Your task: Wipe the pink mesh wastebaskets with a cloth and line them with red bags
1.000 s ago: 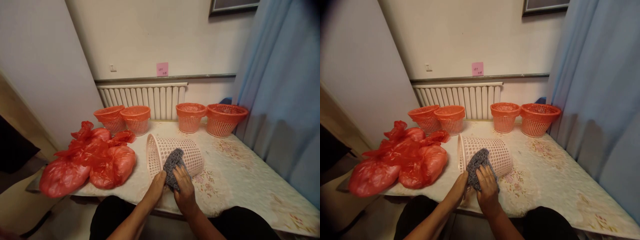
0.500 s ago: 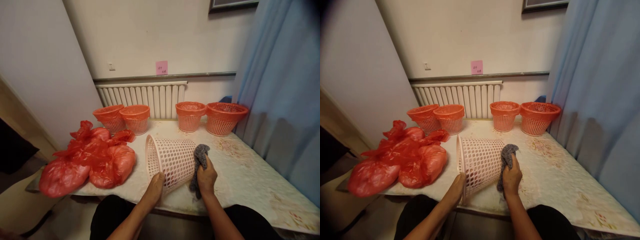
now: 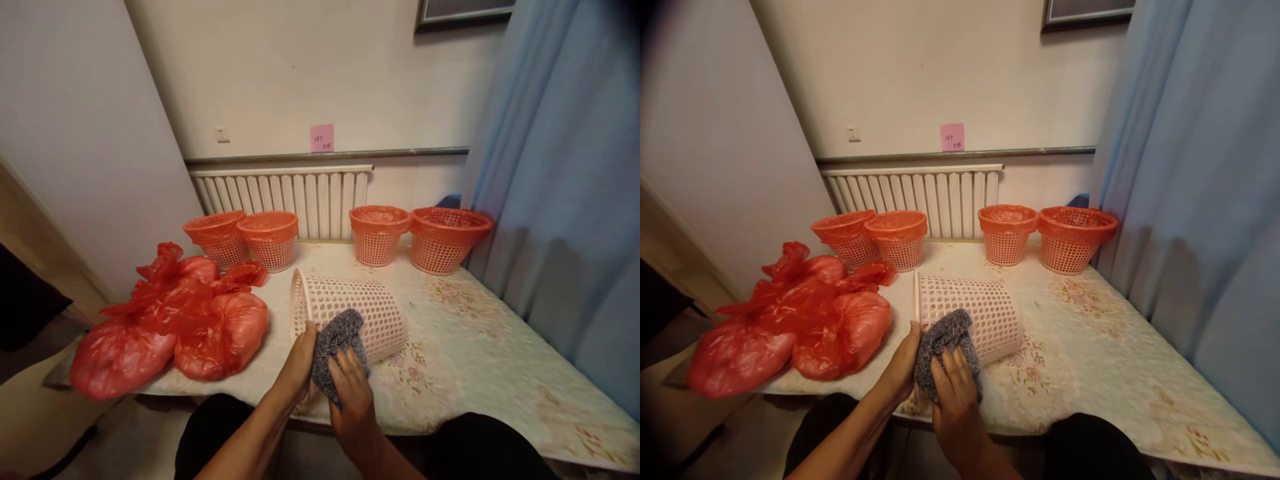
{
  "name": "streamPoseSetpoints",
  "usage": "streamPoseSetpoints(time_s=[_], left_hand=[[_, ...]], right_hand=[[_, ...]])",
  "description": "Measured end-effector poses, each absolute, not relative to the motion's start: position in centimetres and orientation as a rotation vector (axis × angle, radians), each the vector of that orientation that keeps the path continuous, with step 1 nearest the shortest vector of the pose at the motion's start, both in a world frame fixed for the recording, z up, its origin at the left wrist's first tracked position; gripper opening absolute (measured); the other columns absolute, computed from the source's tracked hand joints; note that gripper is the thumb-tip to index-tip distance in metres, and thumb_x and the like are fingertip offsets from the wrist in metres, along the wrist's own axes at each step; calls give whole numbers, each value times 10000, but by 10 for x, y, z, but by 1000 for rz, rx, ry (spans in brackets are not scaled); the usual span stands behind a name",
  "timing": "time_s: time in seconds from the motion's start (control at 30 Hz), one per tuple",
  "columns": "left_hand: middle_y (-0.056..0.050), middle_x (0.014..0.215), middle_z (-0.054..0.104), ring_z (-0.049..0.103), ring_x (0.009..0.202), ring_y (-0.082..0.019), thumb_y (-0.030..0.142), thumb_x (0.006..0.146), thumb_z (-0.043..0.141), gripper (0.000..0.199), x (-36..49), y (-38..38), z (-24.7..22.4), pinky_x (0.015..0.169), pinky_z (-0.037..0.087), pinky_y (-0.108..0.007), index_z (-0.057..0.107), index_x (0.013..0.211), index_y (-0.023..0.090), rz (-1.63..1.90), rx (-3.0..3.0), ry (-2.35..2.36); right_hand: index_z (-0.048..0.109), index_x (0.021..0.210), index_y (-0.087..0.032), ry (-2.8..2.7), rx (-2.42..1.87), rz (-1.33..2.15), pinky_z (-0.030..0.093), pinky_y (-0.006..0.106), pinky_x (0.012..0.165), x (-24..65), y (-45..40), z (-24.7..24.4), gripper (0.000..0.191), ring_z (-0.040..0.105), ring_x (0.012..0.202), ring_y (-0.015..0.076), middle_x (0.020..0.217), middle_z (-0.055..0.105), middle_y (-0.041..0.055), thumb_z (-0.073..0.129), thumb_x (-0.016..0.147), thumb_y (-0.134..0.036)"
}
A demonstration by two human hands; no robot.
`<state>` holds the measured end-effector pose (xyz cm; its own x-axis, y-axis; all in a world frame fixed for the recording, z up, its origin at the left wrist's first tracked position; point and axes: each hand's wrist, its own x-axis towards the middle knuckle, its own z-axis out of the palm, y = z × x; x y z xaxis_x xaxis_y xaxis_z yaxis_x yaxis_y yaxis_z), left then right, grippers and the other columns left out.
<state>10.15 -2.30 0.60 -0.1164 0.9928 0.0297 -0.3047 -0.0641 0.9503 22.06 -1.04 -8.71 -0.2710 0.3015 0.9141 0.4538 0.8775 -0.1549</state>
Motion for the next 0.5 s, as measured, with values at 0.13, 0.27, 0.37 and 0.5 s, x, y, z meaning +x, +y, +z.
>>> streamPoseSetpoints(time_s=[0.13, 0.27, 0.37, 0.5], left_hand=[[-135, 994, 741, 642, 987, -265, 687, 834, 421, 696, 100, -26, 3, 953, 451, -390, 684, 1067, 86, 1423, 979, 1057], [-109, 979, 741, 635, 945, -254, 727, 784, 455, 701, 100, -32, -16, 935, 459, -367, 708, 998, 108, 1398, 1110, 1158], [-106, 927, 743, 632, 923, -259, 757, 770, 428, 727, 99, -34, -27, 908, 473, -365, 713, 950, 113, 1374, 1196, 1242], [-114, 954, 739, 629, 993, -280, 744, 782, 427, 707, 97, -30, -27, 962, 450, -386, 698, 967, 118, 1366, 1194, 1223]], right_hand=[[461, 1349, -140, -1865, -531, -190, 460, 536, 995, 224, -2, -83, 616, 415, 1315, 297, 1296, 558, 141, 403, 750, -11], [473, 1338, -134, -1839, -547, -187, 468, 522, 993, 230, 2, -80, 597, 431, 1305, 290, 1272, 575, 146, 418, 755, -19], [470, 1344, -141, -1846, -533, -182, 463, 512, 1004, 231, 2, -80, 608, 428, 1309, 279, 1274, 576, 137, 416, 750, -19], [446, 1366, -159, -1867, -592, -164, 423, 539, 1035, 238, 17, -82, 674, 404, 1329, 270, 1324, 545, 121, 375, 719, 13]])
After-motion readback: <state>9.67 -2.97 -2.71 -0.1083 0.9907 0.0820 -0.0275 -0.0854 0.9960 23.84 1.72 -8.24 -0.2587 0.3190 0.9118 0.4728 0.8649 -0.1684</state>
